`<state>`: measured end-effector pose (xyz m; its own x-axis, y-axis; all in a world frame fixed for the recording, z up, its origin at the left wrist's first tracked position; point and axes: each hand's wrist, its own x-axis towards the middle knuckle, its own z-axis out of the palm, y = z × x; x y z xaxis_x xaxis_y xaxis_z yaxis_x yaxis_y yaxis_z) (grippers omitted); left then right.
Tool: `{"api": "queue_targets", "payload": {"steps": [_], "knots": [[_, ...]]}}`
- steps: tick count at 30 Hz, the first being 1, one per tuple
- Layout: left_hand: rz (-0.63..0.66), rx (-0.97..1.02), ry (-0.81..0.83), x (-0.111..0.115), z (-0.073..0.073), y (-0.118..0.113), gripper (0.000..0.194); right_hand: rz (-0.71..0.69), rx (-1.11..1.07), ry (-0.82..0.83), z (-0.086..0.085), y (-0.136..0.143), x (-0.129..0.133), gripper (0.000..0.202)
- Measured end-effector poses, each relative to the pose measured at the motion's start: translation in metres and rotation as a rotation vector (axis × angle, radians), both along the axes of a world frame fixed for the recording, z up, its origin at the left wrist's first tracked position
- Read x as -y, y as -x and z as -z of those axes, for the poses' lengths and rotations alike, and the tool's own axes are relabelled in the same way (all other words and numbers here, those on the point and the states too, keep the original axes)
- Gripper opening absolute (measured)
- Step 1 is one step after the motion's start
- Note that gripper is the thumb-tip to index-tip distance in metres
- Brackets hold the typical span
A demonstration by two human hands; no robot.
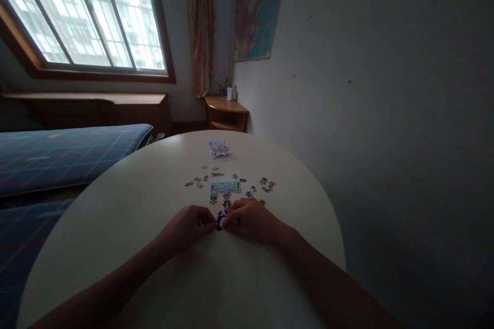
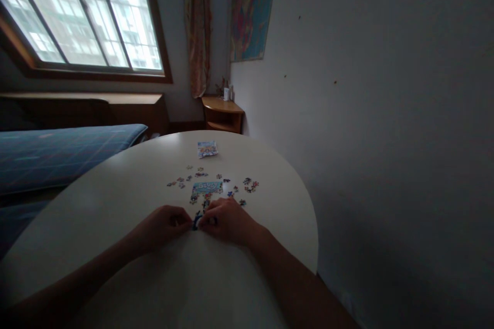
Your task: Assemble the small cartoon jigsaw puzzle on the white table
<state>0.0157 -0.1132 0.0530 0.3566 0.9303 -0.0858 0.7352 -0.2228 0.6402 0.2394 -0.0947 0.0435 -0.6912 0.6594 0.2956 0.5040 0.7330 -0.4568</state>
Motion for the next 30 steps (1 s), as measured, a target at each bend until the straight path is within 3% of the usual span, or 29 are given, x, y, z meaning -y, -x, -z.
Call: {"api": "queue_targets", "payload": {"steps": [11,16,22,26,30], "knots": [[0.007,-0.119,-0.162,0.003,-0.007,-0.003,0.021,-0.071,0.256,-0.239,-0.011,0.005,0.007,0.019],[-0.002,-0.098,-0.067,-0.012,-0.005,0.014,0.03,-0.051,0.296,-0.297,-0.01,0.006,0.008,0.017],[0.003,-0.107,-0.211,-0.03,0.008,0.035,0.032,-0.065,0.267,-0.271,-0.007,0.005,0.009,0.018],[0.056,-0.104,-0.379,-0.024,0.019,0.035,0.053,-0.062,0.19,-0.186,-0.015,-0.004,0.005,0.019],[0.095,-0.179,-0.404,-0.017,0.031,0.033,0.074,0.133,0.103,-0.116,-0.027,-0.031,-0.021,0.015]]}}
